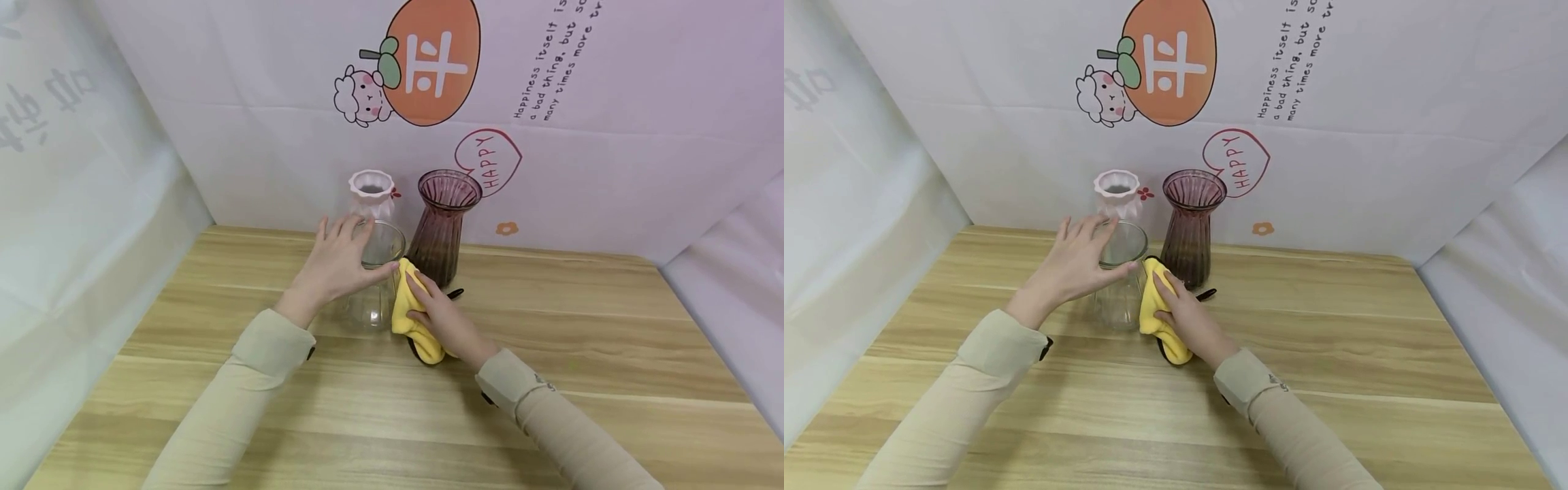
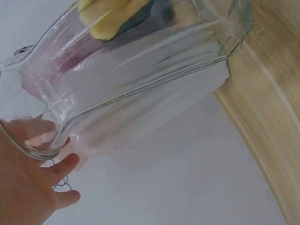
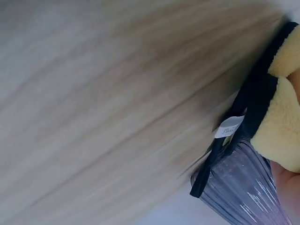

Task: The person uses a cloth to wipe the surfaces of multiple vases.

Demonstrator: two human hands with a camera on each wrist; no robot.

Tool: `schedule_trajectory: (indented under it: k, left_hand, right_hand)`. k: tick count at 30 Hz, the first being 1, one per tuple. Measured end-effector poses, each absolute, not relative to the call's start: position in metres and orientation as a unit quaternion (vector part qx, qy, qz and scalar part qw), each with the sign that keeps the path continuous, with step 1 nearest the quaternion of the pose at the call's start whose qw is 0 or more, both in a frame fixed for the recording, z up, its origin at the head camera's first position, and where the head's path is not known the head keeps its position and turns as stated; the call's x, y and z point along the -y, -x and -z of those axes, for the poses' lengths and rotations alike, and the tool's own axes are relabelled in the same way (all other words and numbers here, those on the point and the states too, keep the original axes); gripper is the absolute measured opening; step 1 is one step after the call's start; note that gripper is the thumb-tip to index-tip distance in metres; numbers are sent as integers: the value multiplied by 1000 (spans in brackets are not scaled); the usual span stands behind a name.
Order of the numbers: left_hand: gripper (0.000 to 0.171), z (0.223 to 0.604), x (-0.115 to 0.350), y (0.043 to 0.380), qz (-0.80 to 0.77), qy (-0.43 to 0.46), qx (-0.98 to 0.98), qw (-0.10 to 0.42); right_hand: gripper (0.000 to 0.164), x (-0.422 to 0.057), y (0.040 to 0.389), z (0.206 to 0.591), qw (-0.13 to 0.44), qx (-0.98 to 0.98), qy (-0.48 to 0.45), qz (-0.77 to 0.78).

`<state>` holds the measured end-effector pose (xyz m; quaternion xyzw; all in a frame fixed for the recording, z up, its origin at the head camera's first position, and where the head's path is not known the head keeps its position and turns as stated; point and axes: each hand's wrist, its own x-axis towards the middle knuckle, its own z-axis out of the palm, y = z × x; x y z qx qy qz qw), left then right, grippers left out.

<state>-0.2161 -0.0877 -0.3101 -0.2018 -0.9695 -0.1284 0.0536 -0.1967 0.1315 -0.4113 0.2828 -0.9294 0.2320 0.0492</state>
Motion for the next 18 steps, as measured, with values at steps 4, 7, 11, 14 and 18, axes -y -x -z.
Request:
schedule_trajectory:
  k: [4,7,11,14,18]
  left_hand:
    - [89,309,87,216,122,203,970,53]
    - [89,307,87,216,121,205,970,44]
    - [89,305,88,216,127,214,968,20]
    - [88,304,89,218,138,228,964,-2]
    - [88,303,91,220,147,239,960,-14]
  right_hand:
    - [67,-134,197,415,64,928,-289,-227]
    - [67,-134,198,414,99,918,-303,-237]
    - [66,-130,199,406,154,897,-320,-264]
    - [67,-125,200,399,177,884,-325,-285]
    - [70,-122,199,394,153,889,-318,-291]
